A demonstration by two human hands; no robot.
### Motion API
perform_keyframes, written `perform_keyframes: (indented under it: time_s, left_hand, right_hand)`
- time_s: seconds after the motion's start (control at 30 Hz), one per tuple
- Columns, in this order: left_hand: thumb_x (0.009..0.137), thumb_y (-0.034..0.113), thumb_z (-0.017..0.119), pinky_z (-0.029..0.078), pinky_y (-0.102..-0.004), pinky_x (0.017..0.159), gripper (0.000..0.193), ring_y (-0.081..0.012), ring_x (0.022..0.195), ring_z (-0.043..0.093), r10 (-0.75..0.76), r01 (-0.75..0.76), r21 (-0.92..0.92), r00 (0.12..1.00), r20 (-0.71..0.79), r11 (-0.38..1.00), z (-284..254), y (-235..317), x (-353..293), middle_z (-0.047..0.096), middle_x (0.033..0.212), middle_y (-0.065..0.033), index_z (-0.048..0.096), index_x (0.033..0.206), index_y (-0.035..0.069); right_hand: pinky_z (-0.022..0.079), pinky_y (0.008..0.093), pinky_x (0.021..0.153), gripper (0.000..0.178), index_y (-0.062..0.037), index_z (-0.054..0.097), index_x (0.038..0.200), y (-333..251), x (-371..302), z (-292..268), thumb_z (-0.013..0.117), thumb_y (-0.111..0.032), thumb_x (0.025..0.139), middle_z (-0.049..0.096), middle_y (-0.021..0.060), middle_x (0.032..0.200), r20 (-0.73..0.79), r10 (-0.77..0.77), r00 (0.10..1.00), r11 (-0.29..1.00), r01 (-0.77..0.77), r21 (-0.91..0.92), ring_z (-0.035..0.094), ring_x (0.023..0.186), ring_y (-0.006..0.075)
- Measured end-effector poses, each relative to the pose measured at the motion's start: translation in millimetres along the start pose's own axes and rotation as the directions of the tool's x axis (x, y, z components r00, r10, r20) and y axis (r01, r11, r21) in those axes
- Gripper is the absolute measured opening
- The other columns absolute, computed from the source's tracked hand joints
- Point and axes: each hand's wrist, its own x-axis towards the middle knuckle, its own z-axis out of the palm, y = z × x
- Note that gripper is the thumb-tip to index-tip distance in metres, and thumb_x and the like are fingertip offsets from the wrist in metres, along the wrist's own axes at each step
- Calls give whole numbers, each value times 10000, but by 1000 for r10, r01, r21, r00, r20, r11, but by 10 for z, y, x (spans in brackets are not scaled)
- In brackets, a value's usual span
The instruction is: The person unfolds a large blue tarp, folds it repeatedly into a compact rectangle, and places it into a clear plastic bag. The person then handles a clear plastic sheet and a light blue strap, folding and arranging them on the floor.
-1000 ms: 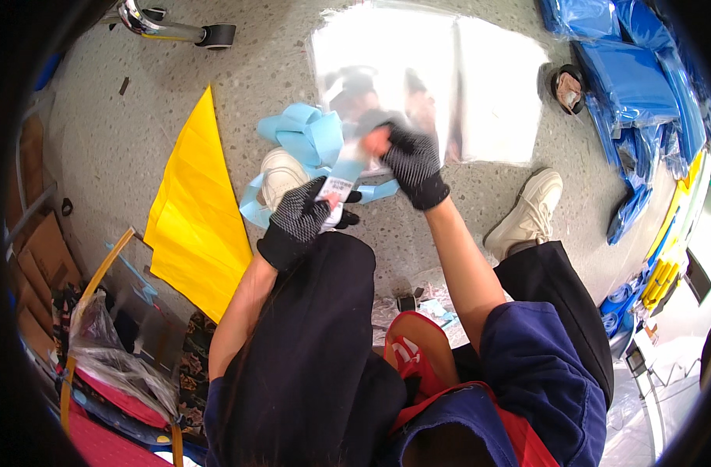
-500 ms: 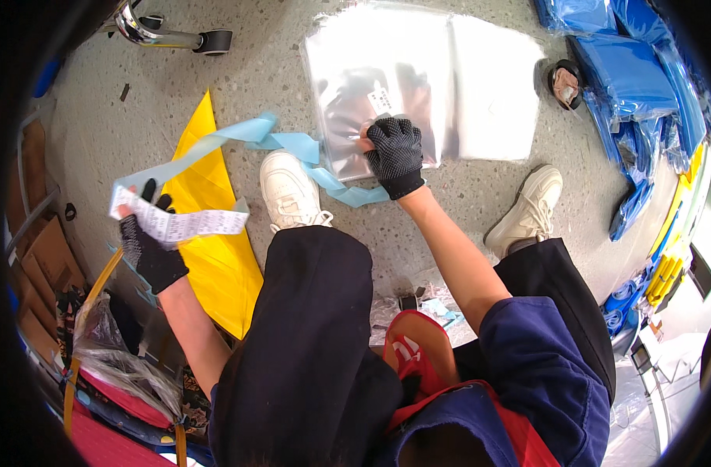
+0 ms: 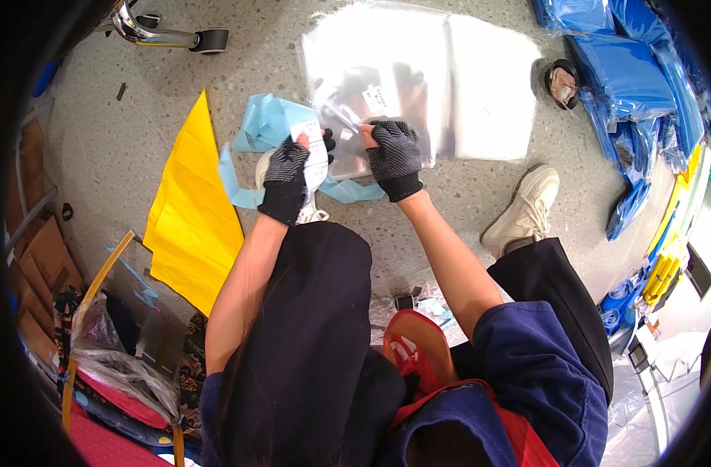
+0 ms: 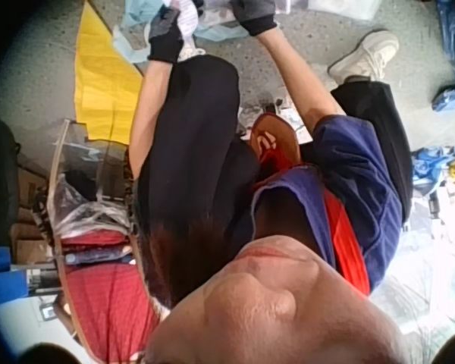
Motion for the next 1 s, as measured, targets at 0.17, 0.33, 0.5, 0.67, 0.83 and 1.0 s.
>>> perform_keyframes:
  time_s: [0.17,0.33,0.5,0.67,0.83,1.0]
  left_hand:
    - [949,275,517,498,-265,767,396,-173,880,619,33,-29,240,999,-14,970,-54,-173,160,635,1053,-122,543,1185,-42]
    - [950,334,509,504,-265,650,398,-146,710,629,-54,62,152,997,-58,986,381,148,-196,669,829,-90,623,1029,-39]
    - [952,359,503,499,-268,702,440,-134,780,607,-116,108,190,993,31,976,408,269,-504,645,881,-75,594,1087,-50]
    - [936,192,531,475,-254,784,318,-126,873,594,-49,-17,408,987,151,913,380,529,-752,622,1055,-72,564,1188,1]
    - [931,194,542,490,-263,740,310,-121,835,609,-66,-20,553,989,134,833,236,498,-775,660,951,-100,582,1135,-36]
    - [900,252,583,550,-315,624,380,-208,697,664,36,26,529,994,-108,848,2,537,-753,665,934,-161,552,1139,-42]
  right_hand:
    - [459,293,628,185,-20,530,921,665,-79,-541,558,-203,917,552,22,775,-267,757,597,570,-402,717,516,665,158]
    - [390,338,908,362,27,443,1179,-175,-158,-985,546,-207,922,513,126,1095,-696,217,684,972,-215,91,484,1011,217]
    - [496,299,752,381,-75,532,1193,-933,-2,-488,647,-81,830,651,62,870,360,410,838,584,-544,603,623,811,150]
    - [486,259,669,193,-19,661,979,-778,91,-515,689,-95,804,627,62,816,369,91,925,819,-281,500,600,742,121]
    - [475,249,663,219,-7,674,938,-692,110,-500,707,-175,801,626,50,757,521,105,847,810,-377,449,590,728,110]
    - [455,310,577,128,-41,665,793,-272,340,-289,696,-164,778,593,66,646,-125,108,986,993,-101,59,574,617,173]
